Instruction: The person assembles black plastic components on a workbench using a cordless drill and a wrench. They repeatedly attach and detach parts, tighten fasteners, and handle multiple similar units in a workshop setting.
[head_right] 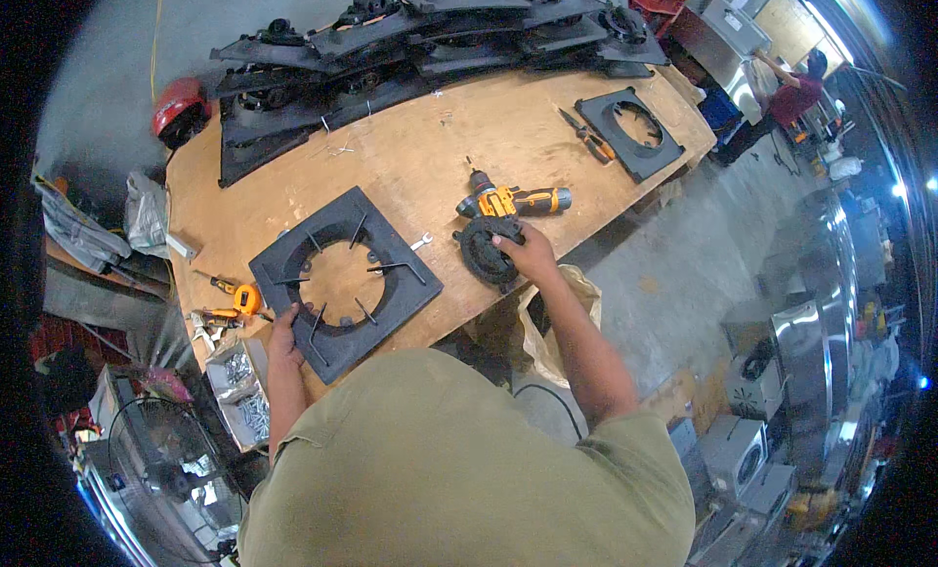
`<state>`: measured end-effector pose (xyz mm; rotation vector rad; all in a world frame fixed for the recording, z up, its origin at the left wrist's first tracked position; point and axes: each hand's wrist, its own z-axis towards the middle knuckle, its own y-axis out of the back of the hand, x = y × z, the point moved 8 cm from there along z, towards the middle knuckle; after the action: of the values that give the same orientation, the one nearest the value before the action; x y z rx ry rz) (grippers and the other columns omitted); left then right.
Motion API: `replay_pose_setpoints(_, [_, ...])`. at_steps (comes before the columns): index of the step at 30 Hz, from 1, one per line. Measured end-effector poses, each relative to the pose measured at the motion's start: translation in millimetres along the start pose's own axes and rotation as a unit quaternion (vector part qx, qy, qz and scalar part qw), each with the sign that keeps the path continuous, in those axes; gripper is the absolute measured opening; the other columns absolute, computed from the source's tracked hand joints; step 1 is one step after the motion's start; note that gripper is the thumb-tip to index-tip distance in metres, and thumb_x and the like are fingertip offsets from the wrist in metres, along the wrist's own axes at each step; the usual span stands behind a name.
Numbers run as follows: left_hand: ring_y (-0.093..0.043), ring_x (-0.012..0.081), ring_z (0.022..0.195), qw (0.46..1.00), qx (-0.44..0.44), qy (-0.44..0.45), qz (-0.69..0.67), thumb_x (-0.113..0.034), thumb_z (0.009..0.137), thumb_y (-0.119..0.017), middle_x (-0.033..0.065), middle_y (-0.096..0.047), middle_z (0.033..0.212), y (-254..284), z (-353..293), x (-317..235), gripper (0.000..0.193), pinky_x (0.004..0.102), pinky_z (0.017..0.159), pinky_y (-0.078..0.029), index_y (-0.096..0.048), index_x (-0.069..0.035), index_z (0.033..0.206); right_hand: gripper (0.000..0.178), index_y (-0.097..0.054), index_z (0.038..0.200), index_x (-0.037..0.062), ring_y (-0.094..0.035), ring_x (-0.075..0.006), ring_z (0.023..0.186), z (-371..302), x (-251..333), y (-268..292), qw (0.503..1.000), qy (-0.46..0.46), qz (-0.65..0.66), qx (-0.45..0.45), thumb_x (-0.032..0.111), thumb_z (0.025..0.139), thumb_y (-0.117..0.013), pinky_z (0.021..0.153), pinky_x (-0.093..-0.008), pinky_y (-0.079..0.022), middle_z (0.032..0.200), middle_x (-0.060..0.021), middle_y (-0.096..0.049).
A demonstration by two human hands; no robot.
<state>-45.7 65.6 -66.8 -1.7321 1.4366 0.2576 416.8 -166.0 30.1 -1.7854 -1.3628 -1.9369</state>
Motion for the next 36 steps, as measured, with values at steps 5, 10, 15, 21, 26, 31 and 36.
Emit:
replay_pose_setpoints(5, [-0.068, 0.0284, 0.075, 0.991, -0.008, -0.098, 0.091, -0.022, 0.093, -0.067, 0.0181, -0.066, 0.093, -17.9, -7.7, -46.3, 0.033, 0.0398, 0.065, -0.057, -0.053, -0.002, 0.116, 0.036, -0.062, 0.110, -0.0024, -0.064, -0.0215, 0.093, -6.0, -30.9, -3.2, 0.993, -0.036, 0.100, -0.040, 0.023, 0.086, -0.072, 0.086, -0.0349, -0.049, 0.099, -0.0129, -0.069])
replay_pose_setpoints(10, [-0.068, 0.0243, 0.073, 0.965, 0.006, -0.199, 0.169, -0.028, 0.096, -0.063, 0.0151, -0.068, 0.089, -51.6, -52.2, -127.7, 0.034, 0.0351, 0.062, -0.056, -0.057, 0.001, 0.112, 0.029, -0.062, 0.110, -0.0006, -0.062, -0.0183, 0.089, -23.2, -23.3, -42.7, 0.970, -0.098, 0.219, 0.039, 0.021, 0.091, -0.067, 0.083, -0.0323, -0.048, 0.098, -0.0077, -0.068])
replay_pose_setpoints(15, [-0.069, 0.0242, 0.076, 0.962, 0.018, -0.234, 0.137, -0.028, 0.099, -0.058, 0.0164, -0.070, 0.091, -60.3, -119.8, -165.2, 0.035, 0.0344, 0.066, -0.059, -0.058, 0.004, 0.111, 0.035, -0.063, 0.111, -0.0016, -0.065, -0.0189, 0.090, -34.5, 11.7, -149.4, 0.917, -0.161, 0.336, 0.145, 0.026, 0.091, -0.067, 0.083, -0.0330, -0.051, 0.100, -0.0101, -0.069])
replay_pose_setpoints(21, [-0.070, 0.0248, 0.080, 0.971, 0.000, -0.221, 0.097, -0.035, 0.100, -0.054, 0.0158, -0.070, 0.095, -40.8, -142.7, -162.1, 0.042, 0.0349, 0.069, -0.059, -0.058, 0.005, 0.114, 0.038, -0.061, 0.120, -0.0020, -0.066, -0.0213, 0.095, -46.7, 87.9, -255.3, 0.794, -0.191, 0.451, 0.361, 0.025, 0.093, -0.063, 0.087, -0.0359, -0.053, 0.104, -0.0115, -0.069])
replay_pose_setpoints(26, [-0.070, 0.0251, 0.079, 0.973, -0.002, -0.201, 0.109, -0.037, 0.101, -0.052, 0.0165, -0.069, 0.094, -9.9, -109.9, -136.9, 0.044, 0.0360, 0.070, -0.059, -0.058, 0.004, 0.116, 0.040, -0.060, 0.122, -0.0015, -0.065, -0.0217, 0.097, -32.6, 97.9, -281.7, 0.854, -0.138, 0.347, 0.363, 0.028, 0.095, -0.060, 0.088, -0.0377, -0.052, 0.106, -0.0122, -0.069])
replay_pose_setpoints(31, [-0.070, 0.0263, 0.076, 0.988, 0.001, -0.138, 0.066, -0.036, 0.101, -0.052, 0.0182, -0.069, 0.094, 15.6, -74.6, -94.3, 0.041, 0.0377, 0.069, -0.059, -0.058, 0.002, 0.113, 0.042, -0.059, 0.124, -0.0009, -0.065, -0.0223, 0.098, -17.6, 48.2, -263.0, 0.884, -0.169, 0.306, 0.311, 0.032, 0.097, -0.056, 0.090, -0.0391, -0.051, 0.109, -0.0132, -0.068])
replay_pose_setpoints(36, [-0.070, 0.0271, 0.076, 0.987, 0.026, -0.124, 0.095, -0.037, 0.101, -0.051, 0.0183, -0.069, 0.093, 0.9, -56.5, -70.1, 0.041, 0.0397, 0.068, -0.060, -0.056, 0.000, 0.116, 0.049, -0.059, 0.123, -0.0017, -0.063, -0.0254, 0.100, -21.1, 15.4, -236.4, 0.867, -0.266, 0.339, 0.248, 0.040, 0.100, -0.050, 0.094, -0.0372, -0.046, 0.111, -0.0146, -0.067])
